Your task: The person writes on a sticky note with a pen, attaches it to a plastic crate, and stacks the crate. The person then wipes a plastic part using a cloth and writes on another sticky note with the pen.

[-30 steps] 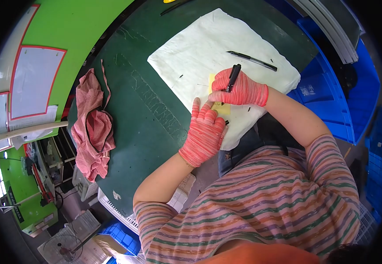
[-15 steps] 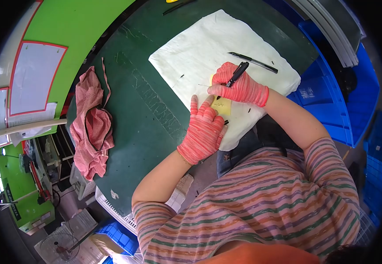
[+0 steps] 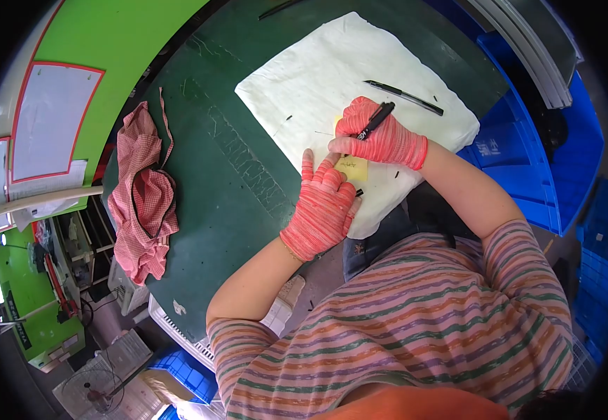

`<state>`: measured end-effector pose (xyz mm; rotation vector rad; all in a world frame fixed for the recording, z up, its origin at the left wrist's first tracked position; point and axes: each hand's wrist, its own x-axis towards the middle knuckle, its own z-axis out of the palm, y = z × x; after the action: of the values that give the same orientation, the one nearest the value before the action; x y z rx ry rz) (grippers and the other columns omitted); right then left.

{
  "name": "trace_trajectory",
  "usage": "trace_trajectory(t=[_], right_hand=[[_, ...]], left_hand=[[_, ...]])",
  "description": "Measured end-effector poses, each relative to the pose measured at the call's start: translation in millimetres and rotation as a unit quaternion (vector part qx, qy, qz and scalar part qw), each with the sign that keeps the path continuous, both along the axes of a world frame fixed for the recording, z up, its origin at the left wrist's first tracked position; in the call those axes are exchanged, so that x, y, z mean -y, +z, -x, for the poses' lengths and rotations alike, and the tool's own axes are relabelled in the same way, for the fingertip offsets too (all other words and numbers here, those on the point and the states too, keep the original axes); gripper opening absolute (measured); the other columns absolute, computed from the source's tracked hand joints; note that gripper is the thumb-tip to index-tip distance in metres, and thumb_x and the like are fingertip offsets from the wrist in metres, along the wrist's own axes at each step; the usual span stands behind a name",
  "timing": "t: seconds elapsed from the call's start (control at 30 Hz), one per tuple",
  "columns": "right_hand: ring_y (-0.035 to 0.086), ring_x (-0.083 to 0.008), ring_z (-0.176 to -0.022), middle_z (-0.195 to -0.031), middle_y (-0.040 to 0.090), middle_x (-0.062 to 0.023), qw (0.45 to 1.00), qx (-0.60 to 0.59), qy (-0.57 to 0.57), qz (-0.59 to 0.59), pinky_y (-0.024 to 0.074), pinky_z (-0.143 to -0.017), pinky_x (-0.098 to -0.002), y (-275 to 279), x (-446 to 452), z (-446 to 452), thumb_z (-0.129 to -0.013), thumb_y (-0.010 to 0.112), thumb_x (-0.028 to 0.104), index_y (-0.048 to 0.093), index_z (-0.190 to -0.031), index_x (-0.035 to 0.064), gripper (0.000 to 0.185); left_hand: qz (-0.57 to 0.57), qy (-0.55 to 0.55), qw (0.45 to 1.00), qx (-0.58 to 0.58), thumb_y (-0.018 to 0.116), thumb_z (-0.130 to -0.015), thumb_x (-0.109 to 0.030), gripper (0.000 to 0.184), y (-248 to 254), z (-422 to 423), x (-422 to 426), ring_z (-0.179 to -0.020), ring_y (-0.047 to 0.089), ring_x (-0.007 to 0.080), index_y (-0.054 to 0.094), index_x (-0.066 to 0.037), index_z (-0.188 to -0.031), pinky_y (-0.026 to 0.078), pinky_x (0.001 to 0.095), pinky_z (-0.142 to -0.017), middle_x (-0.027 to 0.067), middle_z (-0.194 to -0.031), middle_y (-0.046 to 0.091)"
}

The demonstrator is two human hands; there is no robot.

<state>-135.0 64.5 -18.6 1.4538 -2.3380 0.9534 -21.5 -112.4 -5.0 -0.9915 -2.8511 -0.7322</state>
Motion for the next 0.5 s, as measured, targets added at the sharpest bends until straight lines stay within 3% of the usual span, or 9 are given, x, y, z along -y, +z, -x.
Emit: trace_trajectory(t=[0.13,0.33,0.5], right_hand=[[0.057,-0.0269,-0.076,-0.076,0.061,-0.0054,0.995,-0.09,0.038,0.019,0.0441,-0.068,-0.0392,-5,0,3,-0.08,0.067,0.022,0.064,-0.077,0.0151,0.008],[0.057,-0.0267,-0.076,-0.076,0.06,-0.0058,0.998,0.027,-0.046,-0.015,0.0439,-0.07,-0.0392,-6,0,1,-0.081,0.066,0.024,0.064,-0.076,0.0147,0.011],[0.063,-0.0233,-0.076,-0.081,0.066,-0.0026,0.998,-0.068,-0.003,-0.016,0.0507,-0.069,-0.0355,6,-2,2,-0.082,0.063,0.025,0.071,-0.085,0.0195,0.01]], left_hand=[[-0.008,-0.002,1.0,-0.005,0.068,-0.075,-0.015,0.02,-1,0,0,-0.124,0.044,0.0439,0.06,0.002,-0.081,0.015,0.0698,-0.11,0.0217,-0.101,0.055],[-0.005,0.0,1.0,-0.008,0.069,-0.074,-0.015,0.021,-1,0,0,-0.124,0.044,0.0446,0.06,0.002,-0.082,0.015,0.0703,-0.11,0.0226,-0.101,0.055],[-0.001,-0.002,1.0,-0.001,0.069,-0.075,-0.016,0.022,2,0,-1,-0.124,0.043,0.0451,0.06,0.003,-0.082,0.015,0.0707,-0.109,0.023,-0.101,0.055]])
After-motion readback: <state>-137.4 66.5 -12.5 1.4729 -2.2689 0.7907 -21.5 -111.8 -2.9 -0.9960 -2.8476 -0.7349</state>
